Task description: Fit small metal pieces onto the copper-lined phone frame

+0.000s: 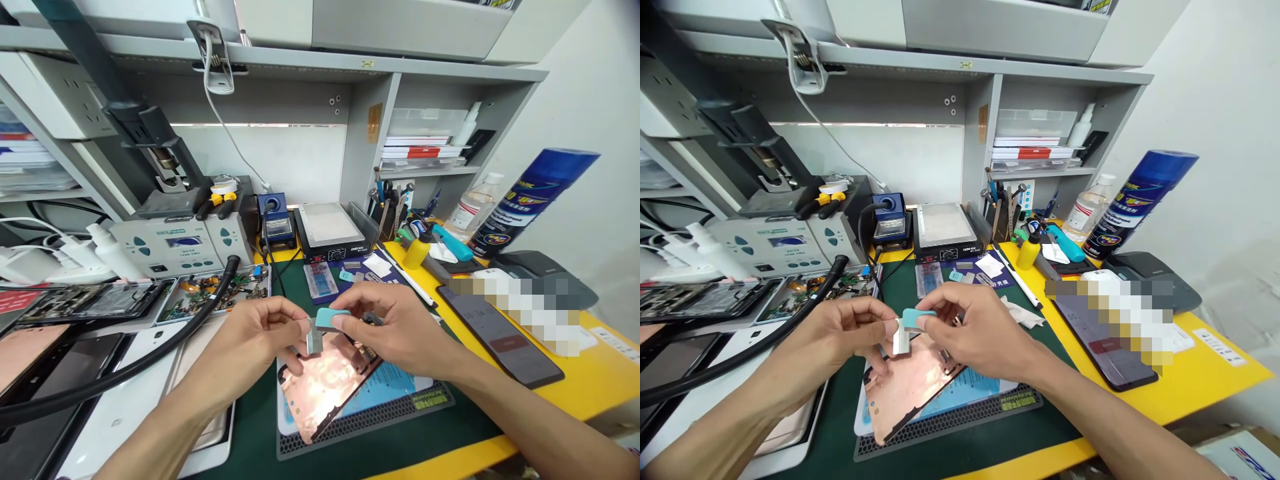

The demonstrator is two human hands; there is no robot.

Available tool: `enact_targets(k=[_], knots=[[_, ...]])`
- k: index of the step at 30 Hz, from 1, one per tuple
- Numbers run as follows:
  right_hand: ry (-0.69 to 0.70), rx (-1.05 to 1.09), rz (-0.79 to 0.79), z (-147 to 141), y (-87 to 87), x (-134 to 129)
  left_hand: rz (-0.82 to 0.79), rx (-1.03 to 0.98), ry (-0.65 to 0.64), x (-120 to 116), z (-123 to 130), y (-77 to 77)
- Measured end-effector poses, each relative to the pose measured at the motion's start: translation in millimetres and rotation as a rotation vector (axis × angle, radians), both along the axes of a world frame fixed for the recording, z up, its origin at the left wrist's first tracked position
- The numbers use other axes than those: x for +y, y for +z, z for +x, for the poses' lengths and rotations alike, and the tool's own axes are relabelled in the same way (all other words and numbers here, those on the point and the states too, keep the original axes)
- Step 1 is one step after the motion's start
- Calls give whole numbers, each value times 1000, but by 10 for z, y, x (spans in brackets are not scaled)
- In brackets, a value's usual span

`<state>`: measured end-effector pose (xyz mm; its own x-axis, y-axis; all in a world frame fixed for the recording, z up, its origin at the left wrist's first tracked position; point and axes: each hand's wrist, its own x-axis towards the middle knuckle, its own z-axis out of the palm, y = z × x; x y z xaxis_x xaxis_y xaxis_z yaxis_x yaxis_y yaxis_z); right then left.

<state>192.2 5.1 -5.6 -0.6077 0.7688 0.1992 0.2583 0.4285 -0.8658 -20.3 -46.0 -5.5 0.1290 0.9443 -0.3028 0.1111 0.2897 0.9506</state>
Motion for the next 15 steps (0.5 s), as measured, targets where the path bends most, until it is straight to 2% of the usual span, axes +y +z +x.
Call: enact_targets(k=[8,15], knots=[[34,-44,-148,-20,-9,-2,35,18,27,-17,23,-70],[28,-36,-113,-35,-5,-7,50,29,46,-28,26,-87]])
